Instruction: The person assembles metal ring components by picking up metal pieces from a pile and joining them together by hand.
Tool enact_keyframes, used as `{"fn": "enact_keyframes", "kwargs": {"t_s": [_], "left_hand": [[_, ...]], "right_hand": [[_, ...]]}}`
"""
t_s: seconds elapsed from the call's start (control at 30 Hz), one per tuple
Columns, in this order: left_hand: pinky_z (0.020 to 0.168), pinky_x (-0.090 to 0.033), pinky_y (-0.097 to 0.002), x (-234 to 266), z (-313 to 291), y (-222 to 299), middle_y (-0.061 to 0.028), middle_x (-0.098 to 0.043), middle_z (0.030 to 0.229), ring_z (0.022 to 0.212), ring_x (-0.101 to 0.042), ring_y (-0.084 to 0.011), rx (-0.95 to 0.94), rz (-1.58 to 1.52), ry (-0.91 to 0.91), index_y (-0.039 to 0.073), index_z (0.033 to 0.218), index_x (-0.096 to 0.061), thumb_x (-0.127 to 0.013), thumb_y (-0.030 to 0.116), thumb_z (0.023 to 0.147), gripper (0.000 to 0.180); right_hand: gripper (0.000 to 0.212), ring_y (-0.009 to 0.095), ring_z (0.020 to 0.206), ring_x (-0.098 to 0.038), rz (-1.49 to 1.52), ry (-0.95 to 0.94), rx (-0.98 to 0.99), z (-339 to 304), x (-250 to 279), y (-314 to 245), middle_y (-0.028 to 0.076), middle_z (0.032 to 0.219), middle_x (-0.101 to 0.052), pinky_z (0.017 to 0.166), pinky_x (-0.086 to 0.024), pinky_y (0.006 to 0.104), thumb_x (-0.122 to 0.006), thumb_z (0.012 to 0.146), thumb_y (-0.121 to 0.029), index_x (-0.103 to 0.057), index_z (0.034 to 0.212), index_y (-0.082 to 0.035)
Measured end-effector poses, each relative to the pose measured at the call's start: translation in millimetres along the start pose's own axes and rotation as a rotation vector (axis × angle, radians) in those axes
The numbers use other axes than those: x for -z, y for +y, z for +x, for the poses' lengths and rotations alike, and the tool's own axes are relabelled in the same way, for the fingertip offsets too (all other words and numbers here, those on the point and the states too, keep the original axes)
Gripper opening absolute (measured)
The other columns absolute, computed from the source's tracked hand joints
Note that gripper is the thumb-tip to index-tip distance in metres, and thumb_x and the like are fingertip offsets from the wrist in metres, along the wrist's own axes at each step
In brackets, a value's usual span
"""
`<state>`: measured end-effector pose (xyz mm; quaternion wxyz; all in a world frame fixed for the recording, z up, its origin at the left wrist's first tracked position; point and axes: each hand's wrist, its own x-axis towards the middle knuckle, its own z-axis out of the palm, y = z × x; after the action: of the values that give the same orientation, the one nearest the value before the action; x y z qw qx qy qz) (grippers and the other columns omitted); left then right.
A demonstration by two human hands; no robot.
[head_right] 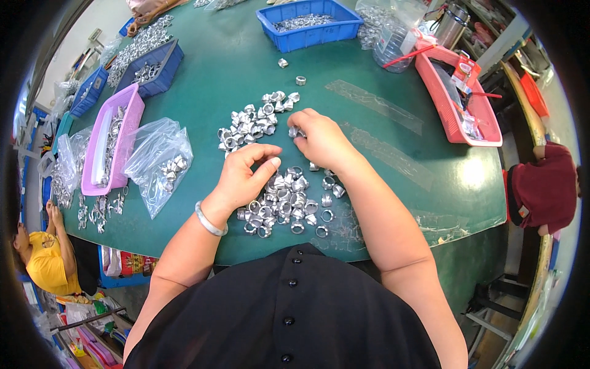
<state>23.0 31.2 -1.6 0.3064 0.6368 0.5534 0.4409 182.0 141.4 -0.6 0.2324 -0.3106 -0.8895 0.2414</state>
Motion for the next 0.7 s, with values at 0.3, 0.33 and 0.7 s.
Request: {"fn": "enact_keyframes", "kwargs": {"t_s": [0.3, 0.33, 0.7], "left_hand": [[0.063, -0.046, -0.0190, -1, 0, 3, -0.0009, -0.057, 0.080, 0.069, -0.052, -0.0050, 0.198, -0.232, 0.098, -0.002, 0.101, -0.057, -0.067, 0.010, 0.078, 0.028], [0.062, -0.045, -0.0183, -1, 1, 4, -0.0003, -0.056, 0.080, 0.069, -0.051, -0.0045, 0.186, -0.270, 0.108, -0.001, 0.099, -0.056, -0.068, 0.009, 0.077, 0.027], [0.053, -0.041, -0.0147, -1, -1, 6, 0.0041, -0.051, 0.071, 0.061, -0.045, -0.0008, 0.106, -0.272, 0.163, 0.001, 0.085, -0.056, -0.073, 0.009, 0.073, 0.022]], "right_hand": [[0.030, 0.006, 0.073, -0.051, 0.690, 0.055, -0.055, -10, -2, -23, 0.001, 0.095, -0.058, 0.061, -0.042, 0.0214, -0.064, 0.071, 0.000, -0.058, 0.100, -0.004], [0.030, 0.006, 0.073, -0.051, 0.689, 0.056, -0.054, -10, -3, -24, 0.001, 0.095, -0.058, 0.061, -0.042, 0.0214, -0.064, 0.071, 0.000, -0.058, 0.100, -0.004], [0.032, 0.021, 0.081, -0.059, 0.361, 0.125, 0.261, -12, -1, -39, 0.008, 0.096, -0.060, 0.065, -0.048, 0.0282, -0.063, 0.067, 0.003, -0.058, 0.098, -0.006]]}}
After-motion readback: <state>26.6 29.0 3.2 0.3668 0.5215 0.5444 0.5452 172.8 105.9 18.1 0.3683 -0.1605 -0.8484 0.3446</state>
